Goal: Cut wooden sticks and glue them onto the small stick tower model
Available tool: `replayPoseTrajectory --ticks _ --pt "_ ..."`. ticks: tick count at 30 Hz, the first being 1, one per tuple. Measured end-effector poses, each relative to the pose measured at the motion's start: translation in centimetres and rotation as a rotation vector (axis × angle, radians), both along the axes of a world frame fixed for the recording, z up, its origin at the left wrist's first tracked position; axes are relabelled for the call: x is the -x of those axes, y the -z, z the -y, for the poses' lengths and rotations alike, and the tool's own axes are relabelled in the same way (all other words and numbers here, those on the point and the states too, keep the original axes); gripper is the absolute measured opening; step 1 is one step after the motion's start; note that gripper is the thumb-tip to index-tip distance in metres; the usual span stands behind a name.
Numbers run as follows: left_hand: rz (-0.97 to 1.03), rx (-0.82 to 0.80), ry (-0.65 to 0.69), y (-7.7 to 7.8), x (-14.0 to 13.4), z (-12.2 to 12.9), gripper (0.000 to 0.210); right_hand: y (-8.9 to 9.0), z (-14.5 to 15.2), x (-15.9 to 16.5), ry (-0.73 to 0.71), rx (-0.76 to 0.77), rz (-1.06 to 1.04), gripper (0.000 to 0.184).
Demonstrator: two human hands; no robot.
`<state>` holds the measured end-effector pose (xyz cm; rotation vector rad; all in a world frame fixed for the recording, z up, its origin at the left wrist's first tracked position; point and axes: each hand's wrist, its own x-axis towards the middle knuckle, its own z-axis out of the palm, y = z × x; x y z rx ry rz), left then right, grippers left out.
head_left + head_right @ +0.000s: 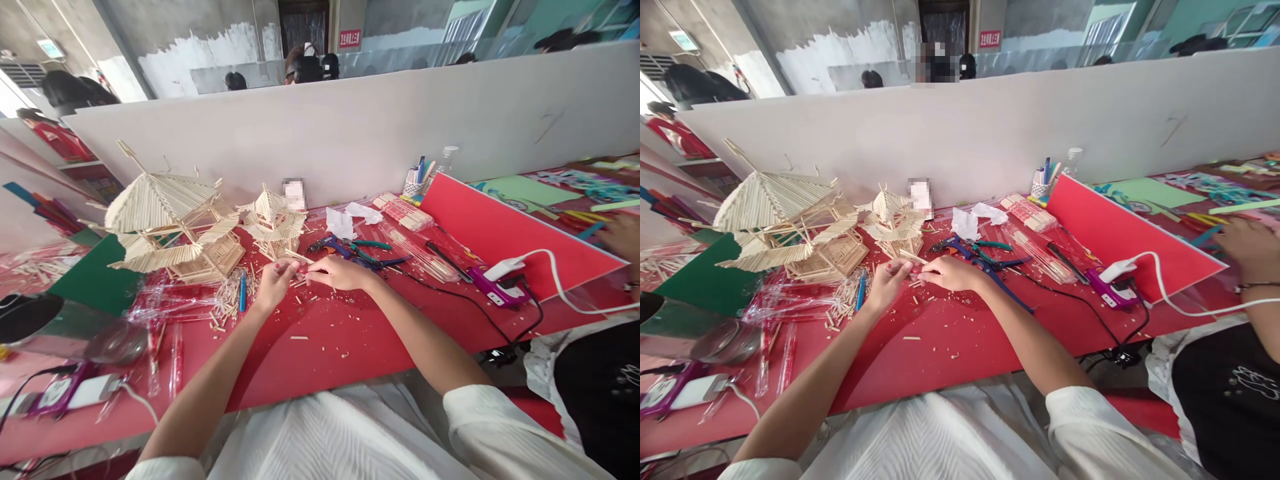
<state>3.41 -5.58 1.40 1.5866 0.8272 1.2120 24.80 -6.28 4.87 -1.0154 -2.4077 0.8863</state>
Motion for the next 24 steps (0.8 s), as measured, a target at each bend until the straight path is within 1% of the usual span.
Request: replayPoseTrajectory --ticks 5,7,8,10,12,14,16,19,21,23,24 --pt "0.068 -0.103 -0.249 -1.4 2.2 -1.0 0.04 -0.9 -0.6 -2.1 0.065 -0.003 -0.005 0.04" --pt "0.145 -0.106 -0.31 -1.5 2.6 -1.2 0.036 -1.2 -0.7 -2.9 0.1 0.004 -0.025 0.04" --pt "0.198 -0.098 -0.319 -1.5 2.6 -1.2 0.035 -1.3 -0.7 -3.2 0.118 0.009 -0.041 0.039" --pt "0.287 -0.056 -0.267 -1.1 2.3 -1.0 0.036 -1.3 -0.7 -3.3 0.15 0.006 -0.082 0.041" --pt "0.316 0.007 -0.131 -0.6 1.7 -0.6 0.044 -1.2 -0.6 -3.1 0.17 -0.01 -0.126 0.045" --pt "0.282 0.055 0.015 -0.1 1.0 -0.2 0.053 -1.2 -0.5 -2.6 0.175 -0.027 -0.157 0.049" --pt "0.235 0.056 0.094 0.4 0.6 0.1 0.057 -1.1 -0.5 -2.3 0.173 -0.035 -0.183 0.051" --pt "0.152 -0.014 0.124 0.9 0.5 0.7 0.064 -0.9 -0.7 -2.3 0.193 -0.016 -0.24 0.051" --pt "0.068 -0.084 0.142 1.1 0.8 0.9 0.073 -0.7 -0.8 -2.6 0.226 0.014 -0.299 0.049" --pt "-0.057 -0.167 0.149 1.2 1.3 1.1 0.082 -0.6 -1.0 -3.0 0.245 0.036 -0.347 0.047" --pt "-0.136 -0.219 0.15 1.2 1.6 1.2 0.082 -0.6 -1.0 -3.1 0.238 0.043 -0.357 0.047"
